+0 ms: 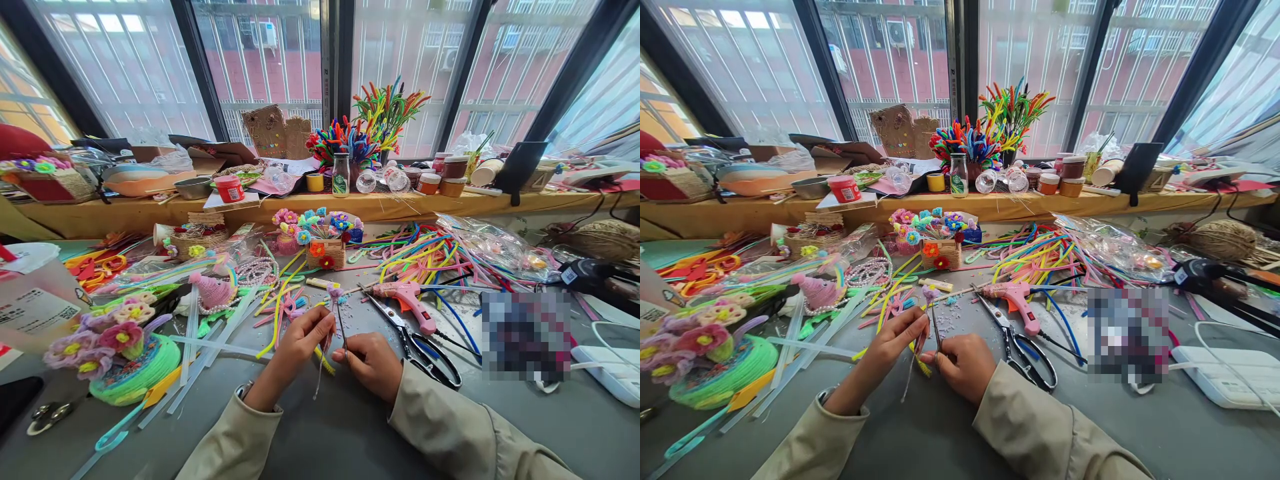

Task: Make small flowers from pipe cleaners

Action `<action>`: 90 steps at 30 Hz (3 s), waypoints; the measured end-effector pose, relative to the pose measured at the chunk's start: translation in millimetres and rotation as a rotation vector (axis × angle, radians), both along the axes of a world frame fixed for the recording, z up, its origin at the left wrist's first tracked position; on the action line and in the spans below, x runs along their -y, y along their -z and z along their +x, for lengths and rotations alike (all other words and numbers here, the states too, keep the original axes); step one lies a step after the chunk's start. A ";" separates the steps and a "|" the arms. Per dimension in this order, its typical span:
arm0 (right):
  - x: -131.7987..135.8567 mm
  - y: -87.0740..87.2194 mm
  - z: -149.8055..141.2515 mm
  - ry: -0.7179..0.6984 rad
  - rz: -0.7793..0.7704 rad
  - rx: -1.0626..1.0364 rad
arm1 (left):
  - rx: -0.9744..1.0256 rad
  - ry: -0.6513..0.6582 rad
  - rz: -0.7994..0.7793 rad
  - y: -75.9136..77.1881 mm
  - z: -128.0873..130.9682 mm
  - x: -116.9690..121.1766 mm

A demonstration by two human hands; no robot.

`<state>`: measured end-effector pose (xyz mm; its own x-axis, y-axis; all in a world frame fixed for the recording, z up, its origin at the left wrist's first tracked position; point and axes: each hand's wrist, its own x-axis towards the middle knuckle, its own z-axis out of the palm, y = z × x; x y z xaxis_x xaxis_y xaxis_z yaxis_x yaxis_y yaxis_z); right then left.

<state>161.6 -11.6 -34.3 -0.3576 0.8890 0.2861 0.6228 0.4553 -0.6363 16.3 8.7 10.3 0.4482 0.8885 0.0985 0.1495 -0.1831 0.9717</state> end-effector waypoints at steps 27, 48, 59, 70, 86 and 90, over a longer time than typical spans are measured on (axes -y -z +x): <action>-1.9 0.0 0.4 0.037 -0.025 0.013 | 0.060 -0.138 0.004 3.4 -1.3 -0.4; -3.8 -2.2 -0.4 0.162 -0.043 -0.073 | 0.258 -0.382 0.100 -1.2 -2.7 2.7; -0.3 -5.3 -0.2 0.074 -0.082 -0.173 | 0.356 -0.329 -0.052 0.0 -0.9 -0.3; 3.0 -6.9 0.9 -0.025 -0.090 -0.147 | 0.347 -0.219 -0.213 0.3 -1.5 -0.1; 0.9 -3.9 1.5 -0.047 -0.044 -0.160 | 0.255 -0.063 -0.321 -5.5 3.8 4.0; 0.6 -2.4 2.0 0.005 -0.021 -0.149 | 0.249 -0.061 -0.308 -4.2 3.9 3.6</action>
<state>163.6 -12.2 -31.9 -0.3080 0.8970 0.3170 0.5232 0.4380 -0.7311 20.2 5.1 14.4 0.3899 0.9176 -0.0772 -0.0963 0.1239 0.9876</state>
